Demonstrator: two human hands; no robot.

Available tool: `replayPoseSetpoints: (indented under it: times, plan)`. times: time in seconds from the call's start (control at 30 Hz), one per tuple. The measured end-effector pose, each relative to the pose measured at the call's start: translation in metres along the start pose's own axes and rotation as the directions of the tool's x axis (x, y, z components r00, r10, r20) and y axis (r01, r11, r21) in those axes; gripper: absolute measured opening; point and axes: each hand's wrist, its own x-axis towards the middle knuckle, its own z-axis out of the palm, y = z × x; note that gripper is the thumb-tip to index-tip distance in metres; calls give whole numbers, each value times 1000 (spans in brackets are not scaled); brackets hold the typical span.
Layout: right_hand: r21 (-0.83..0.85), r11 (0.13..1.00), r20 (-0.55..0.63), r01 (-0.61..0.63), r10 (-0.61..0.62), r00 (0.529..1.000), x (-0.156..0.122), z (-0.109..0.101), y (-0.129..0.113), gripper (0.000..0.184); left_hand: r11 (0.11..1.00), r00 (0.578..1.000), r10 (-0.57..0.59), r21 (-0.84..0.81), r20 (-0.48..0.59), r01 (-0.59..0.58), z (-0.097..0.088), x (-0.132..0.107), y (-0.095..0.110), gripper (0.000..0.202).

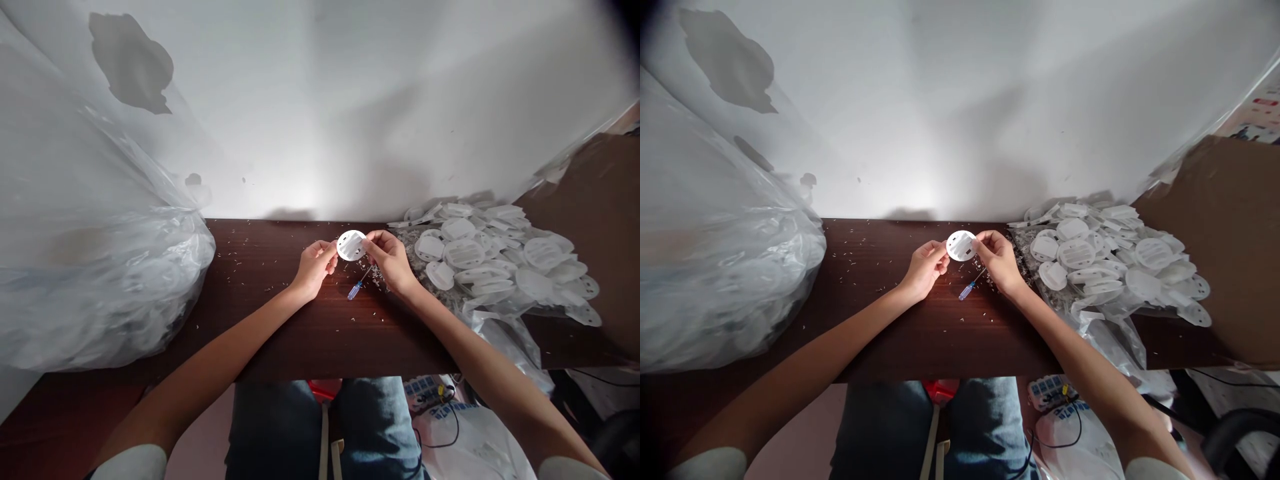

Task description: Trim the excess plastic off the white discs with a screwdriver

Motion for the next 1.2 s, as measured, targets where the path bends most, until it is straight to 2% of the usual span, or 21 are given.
replayPoseSetpoints:
  times: [0.17,0.27,0.4,0.53,0.63,0.73,0.8,0.87,0.9,0.97,1.03,1.1,1.2]
  plan:
    - [83,996,-1,-37,38,999,0,-1,-5,31,998,992,46,43,-117,-41,-8,9,3,40]
    - [178,976,38,-124,119,992,0,0,-4,30,996,990,67,64,-125,-59,-9,10,-1,34]
    - [257,944,88,-205,188,978,-4,4,-1,31,990,991,101,106,-85,-92,-4,3,-6,31]
    - [237,946,122,-221,197,973,-8,8,0,31,994,993,105,34,53,-107,3,-5,-5,48]
    - [169,961,133,-218,197,971,-9,9,3,32,996,989,87,-46,121,-82,6,-8,-5,59]
    - [16,985,154,-171,167,974,-6,5,5,32,995,993,62,-79,105,-54,8,-9,-6,59]
    - [-163,985,190,-63,94,977,-3,-1,3,31,992,997,22,-124,68,-13,8,-8,-6,55]
    - [-349,930,255,116,-25,967,-1,-9,-4,31,977,998,-55,-206,19,58,7,-7,-4,49]
    - [-417,883,310,216,-85,947,0,-13,-8,34,963,995,-99,-253,-5,95,7,-6,-3,47]
    - [-474,788,494,393,-131,859,1,-21,-17,41,931,985,-168,-336,-43,145,7,-4,1,46]
    - [-510,697,658,504,-62,751,1,-26,-24,43,906,978,-198,-393,-70,155,6,-3,6,42]
    - [-554,637,731,536,65,679,1,-29,-26,40,888,975,-203,-435,-89,145,6,-2,10,34]
    - [-600,619,747,506,207,632,2,-31,-24,34,868,975,-205,-476,-80,143,6,-2,13,24]
